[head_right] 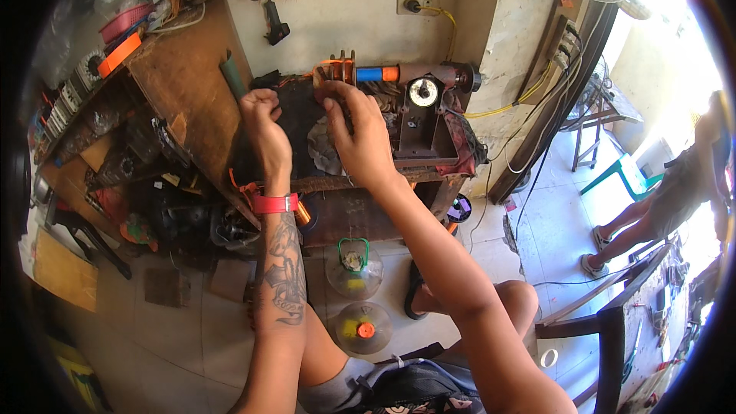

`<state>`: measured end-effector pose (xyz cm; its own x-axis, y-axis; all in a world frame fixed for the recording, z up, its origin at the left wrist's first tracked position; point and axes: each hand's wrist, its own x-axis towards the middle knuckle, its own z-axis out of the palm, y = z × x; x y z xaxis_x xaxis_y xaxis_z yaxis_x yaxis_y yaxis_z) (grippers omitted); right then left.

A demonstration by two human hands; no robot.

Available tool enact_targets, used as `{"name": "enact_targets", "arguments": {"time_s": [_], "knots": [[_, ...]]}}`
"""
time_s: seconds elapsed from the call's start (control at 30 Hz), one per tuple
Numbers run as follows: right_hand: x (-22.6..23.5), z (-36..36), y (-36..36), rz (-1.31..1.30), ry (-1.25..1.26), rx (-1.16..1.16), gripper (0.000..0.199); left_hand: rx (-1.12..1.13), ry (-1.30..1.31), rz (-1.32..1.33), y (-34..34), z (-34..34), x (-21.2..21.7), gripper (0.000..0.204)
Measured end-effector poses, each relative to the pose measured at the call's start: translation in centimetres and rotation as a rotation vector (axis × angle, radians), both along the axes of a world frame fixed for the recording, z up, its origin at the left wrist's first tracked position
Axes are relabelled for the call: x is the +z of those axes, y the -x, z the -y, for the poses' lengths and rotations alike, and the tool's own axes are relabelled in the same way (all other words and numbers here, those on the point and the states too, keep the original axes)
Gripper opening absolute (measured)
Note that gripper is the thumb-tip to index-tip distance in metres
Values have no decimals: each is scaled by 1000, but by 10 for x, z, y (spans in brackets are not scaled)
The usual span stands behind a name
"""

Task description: The person sits on the floor and assembles small electrical components on a low wooden table. They handle copper wire, a cylindrical core, and a finned metal piece, wrapping wire around the core and attaching parts by hand.

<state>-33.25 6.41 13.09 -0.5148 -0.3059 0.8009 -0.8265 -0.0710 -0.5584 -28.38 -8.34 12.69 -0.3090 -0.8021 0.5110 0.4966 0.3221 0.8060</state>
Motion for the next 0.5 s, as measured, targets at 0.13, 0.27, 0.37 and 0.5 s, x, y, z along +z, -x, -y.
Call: {"name": "enact_targets", "arguments": {"time_s": [0.13,0.27,0.37,0.5], "knots": [[4,6,4,294,171,243,31,247,585,69,16,-11,-12,30],[9,4,10,410,174,363,35,349,682,80,27,-22,-8,24],[16,1,10,441,166,404,36,305,695,76,32,-18,-6,17],[23,-21,-1,548,145,471,29,-150,359,-80,45,1,-15,17]]}}
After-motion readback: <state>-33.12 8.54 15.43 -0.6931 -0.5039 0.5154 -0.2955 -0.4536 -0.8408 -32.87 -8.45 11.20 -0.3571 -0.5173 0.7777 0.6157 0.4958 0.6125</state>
